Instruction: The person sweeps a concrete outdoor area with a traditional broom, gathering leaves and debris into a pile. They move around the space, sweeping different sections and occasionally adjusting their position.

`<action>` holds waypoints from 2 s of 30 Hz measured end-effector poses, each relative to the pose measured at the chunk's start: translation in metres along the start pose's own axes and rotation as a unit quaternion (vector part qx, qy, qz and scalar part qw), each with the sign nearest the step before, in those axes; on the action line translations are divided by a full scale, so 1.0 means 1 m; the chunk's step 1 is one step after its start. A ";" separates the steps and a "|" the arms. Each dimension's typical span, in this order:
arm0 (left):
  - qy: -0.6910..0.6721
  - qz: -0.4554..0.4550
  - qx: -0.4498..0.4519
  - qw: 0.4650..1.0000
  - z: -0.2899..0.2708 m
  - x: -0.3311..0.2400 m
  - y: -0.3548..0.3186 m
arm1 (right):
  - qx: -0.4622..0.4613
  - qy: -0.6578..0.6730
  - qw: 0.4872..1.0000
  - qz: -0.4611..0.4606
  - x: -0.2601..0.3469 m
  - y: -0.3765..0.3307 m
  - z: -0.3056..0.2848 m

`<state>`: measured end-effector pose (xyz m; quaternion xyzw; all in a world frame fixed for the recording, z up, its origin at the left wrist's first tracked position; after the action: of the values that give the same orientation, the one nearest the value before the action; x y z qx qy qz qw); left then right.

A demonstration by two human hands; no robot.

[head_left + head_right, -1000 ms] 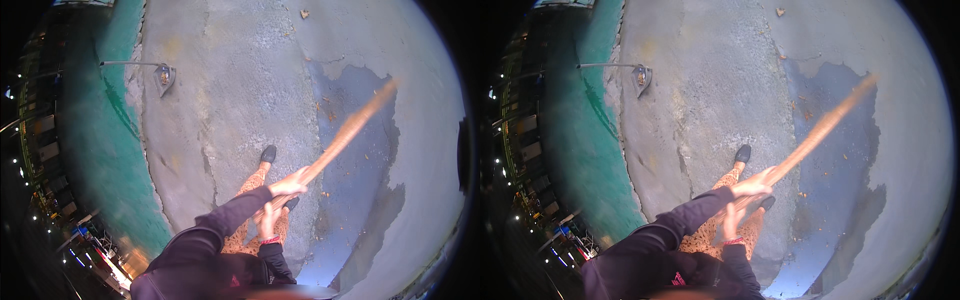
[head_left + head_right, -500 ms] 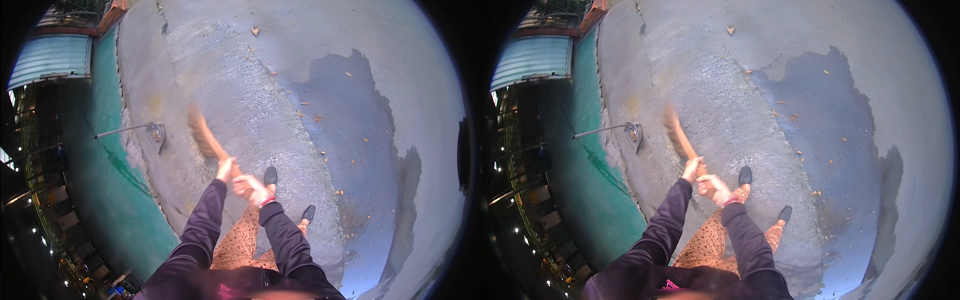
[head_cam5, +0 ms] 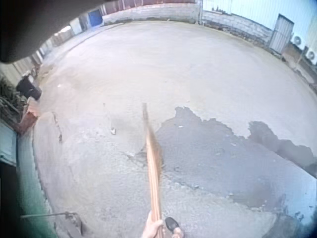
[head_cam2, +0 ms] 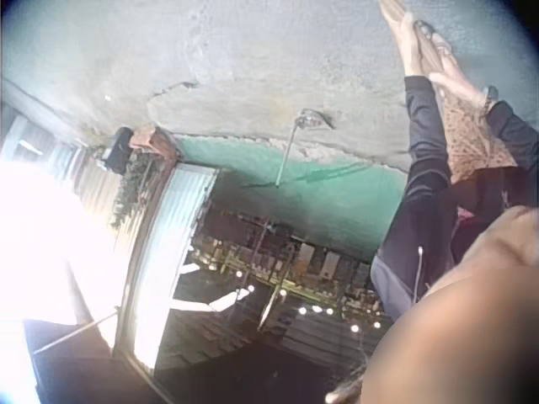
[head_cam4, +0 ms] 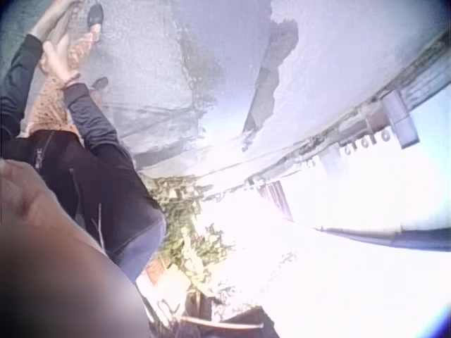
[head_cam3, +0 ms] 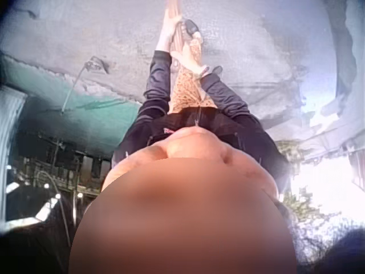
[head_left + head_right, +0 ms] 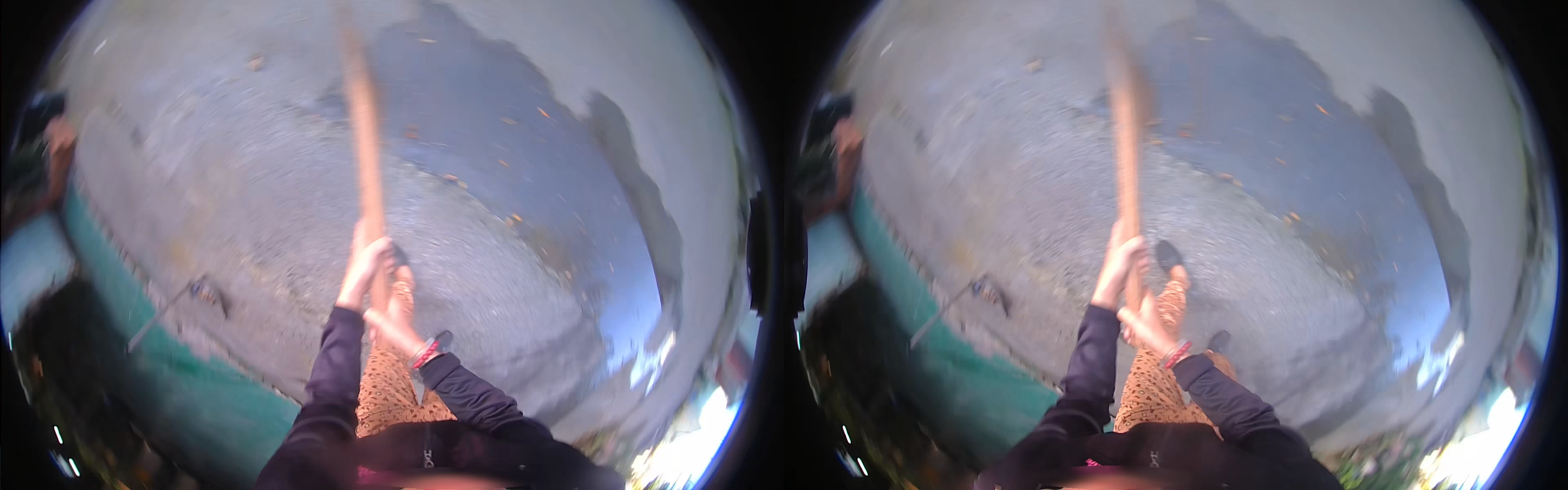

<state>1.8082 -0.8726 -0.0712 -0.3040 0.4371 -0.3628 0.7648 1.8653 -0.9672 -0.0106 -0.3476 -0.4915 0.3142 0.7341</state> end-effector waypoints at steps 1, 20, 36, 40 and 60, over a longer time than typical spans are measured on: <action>0.115 0.046 -0.136 0.983 -0.002 0.017 -0.019 | 0.047 -0.033 0.992 0.108 -0.012 -0.020 -0.014; 0.410 -0.267 0.251 0.835 0.160 0.433 -0.209 | -0.244 0.422 0.865 -0.116 -0.301 -0.321 -0.171; 0.690 -0.418 0.263 0.528 0.164 0.706 -0.340 | -0.360 0.410 0.827 -0.132 -0.487 -0.532 -0.363; 0.709 -0.189 0.444 0.514 0.247 0.698 -0.309 | -0.357 0.298 0.866 -0.184 -0.433 -0.546 -0.423; 0.803 0.104 0.582 -0.078 0.722 0.821 -0.275 | -0.470 0.791 0.359 -0.153 -0.574 -0.681 -0.463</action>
<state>2.6620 -1.5912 0.0890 -0.8056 -0.4004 0.3902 0.1962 2.1988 -1.9030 0.1312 -0.6434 0.2032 -0.5058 0.5375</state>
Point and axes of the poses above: each hand's wrist, its own y-axis towards the middle knuckle, its own z-axis out of the palm, x = y × z, the point moved 3 cm from there along y, towards the middle knuckle, and after that the axes turned 4 degrees about -y, right-handed, at the moved point
